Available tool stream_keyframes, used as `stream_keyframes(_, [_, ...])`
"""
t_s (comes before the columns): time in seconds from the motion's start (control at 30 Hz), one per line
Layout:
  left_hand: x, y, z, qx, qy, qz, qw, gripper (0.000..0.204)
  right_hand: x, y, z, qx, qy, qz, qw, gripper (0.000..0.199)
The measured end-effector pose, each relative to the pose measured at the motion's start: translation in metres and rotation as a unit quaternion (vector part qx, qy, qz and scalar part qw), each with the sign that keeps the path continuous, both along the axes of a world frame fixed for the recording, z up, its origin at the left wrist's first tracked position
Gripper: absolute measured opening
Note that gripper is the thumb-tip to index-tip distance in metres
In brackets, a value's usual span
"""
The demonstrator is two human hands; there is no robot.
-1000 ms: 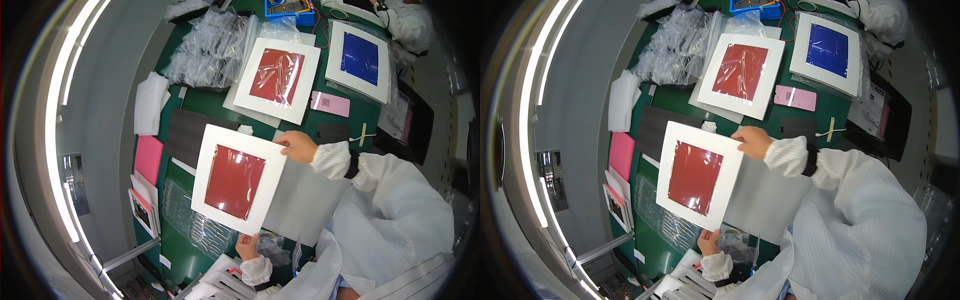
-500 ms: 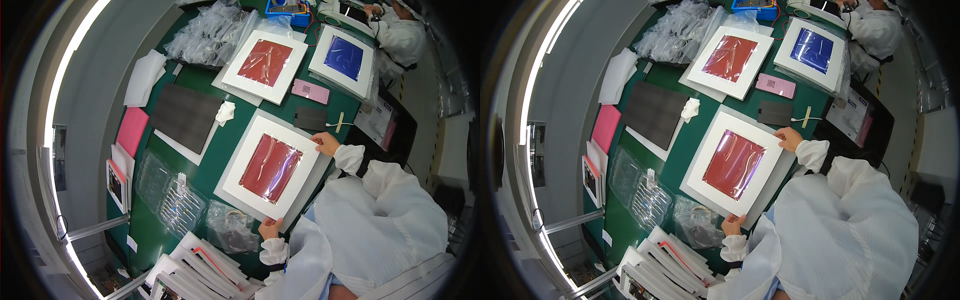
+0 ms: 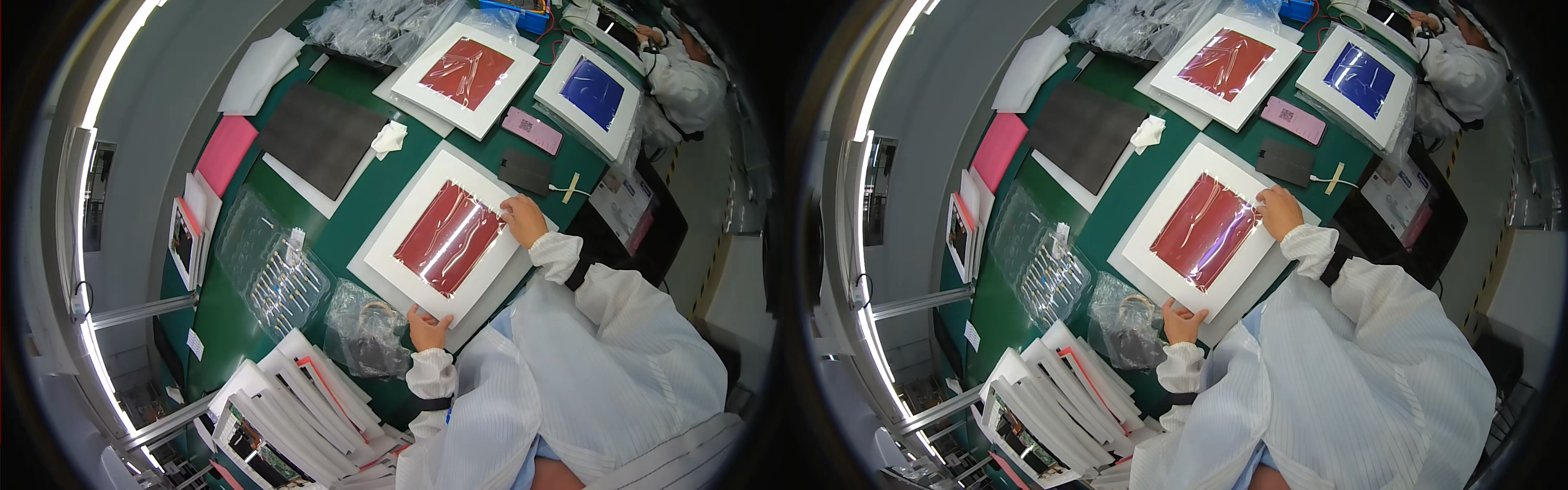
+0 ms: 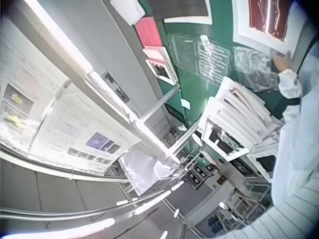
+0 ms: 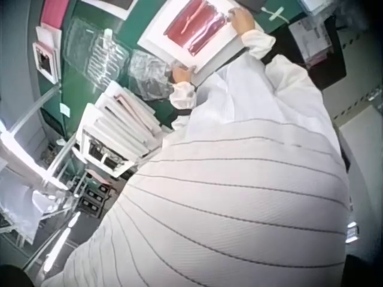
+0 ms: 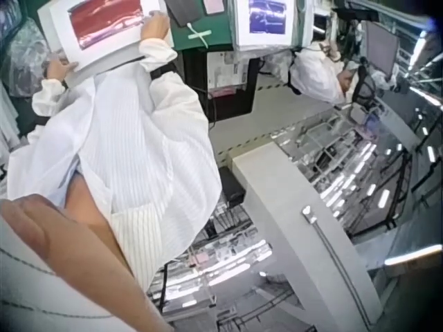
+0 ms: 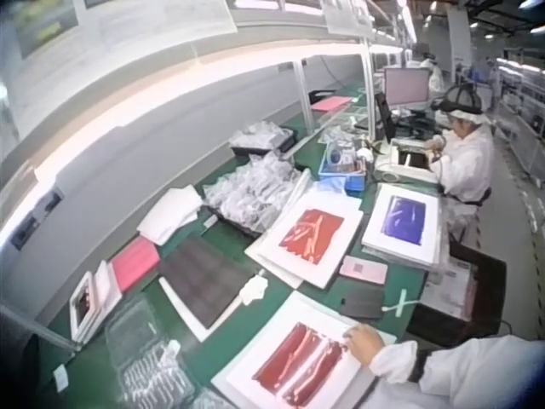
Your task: Assembling and inspecting electronic components including a screen assembly and back panel on a workstation.
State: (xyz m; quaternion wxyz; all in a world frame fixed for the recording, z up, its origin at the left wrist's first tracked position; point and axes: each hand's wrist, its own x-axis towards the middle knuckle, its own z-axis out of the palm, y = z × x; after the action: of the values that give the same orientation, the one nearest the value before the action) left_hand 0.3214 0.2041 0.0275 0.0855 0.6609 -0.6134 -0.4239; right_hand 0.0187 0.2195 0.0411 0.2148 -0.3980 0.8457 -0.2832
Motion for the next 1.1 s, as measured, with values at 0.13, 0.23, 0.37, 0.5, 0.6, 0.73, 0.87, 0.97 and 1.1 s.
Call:
stream_keyframes(0.13, [-0.009,0.015,-0.014,0.094,0.06,0.032,0.993,0.091,0.007,-0.007,0.001,0.033,0.012,0.003,0.999,0.014])
stream_keyframes(0.23, [-0.007,0.026,-0.028,-0.002,0.088,0.012,0.996,0.09,0.011,-0.013,0.013,0.041,-0.032,-0.012,0.999,0.012])
stream_keyframes(0.37, [-0.017,0.028,-0.016,-0.028,0.031,0.008,0.999,0.092,0.008,-0.013,0.0,0.033,-0.038,-0.062,0.997,0.011])
stream_keyframes(0.5, [-0.011,0.029,-0.017,-0.012,0.078,0.039,0.996,0.089,0.01,-0.018,0.012,0.066,-0.092,-0.046,0.992,0.009])
stream_keyframes(0.6, [-0.013,0.025,-0.013,0.007,0.029,0.014,0.999,0.09,0.03,-0.017,0.029,-0.04,-0.215,0.023,0.976,0.008])
stream_keyframes(0.73, [-0.002,0.027,-0.026,0.017,0.034,0.003,0.999,0.074,0.121,-0.016,0.113,-0.075,-0.344,0.314,0.882,0.01])
stream_keyframes(0.87, [-0.004,0.031,-0.027,0.022,0.047,0.015,0.999,0.07,0.144,-0.011,0.126,-0.08,-0.337,0.328,0.879,0.008])
stream_keyframes(0.97, [-0.006,0.033,-0.031,0.026,0.065,0.043,0.997,0.068,0.142,-0.005,0.137,-0.056,-0.333,0.336,0.879,0.008])
stream_keyframes(1.1, [0.006,0.037,-0.023,0.031,0.109,0.12,0.986,0.065,0.154,0.0,0.154,-0.104,-0.367,0.382,0.842,0.006])
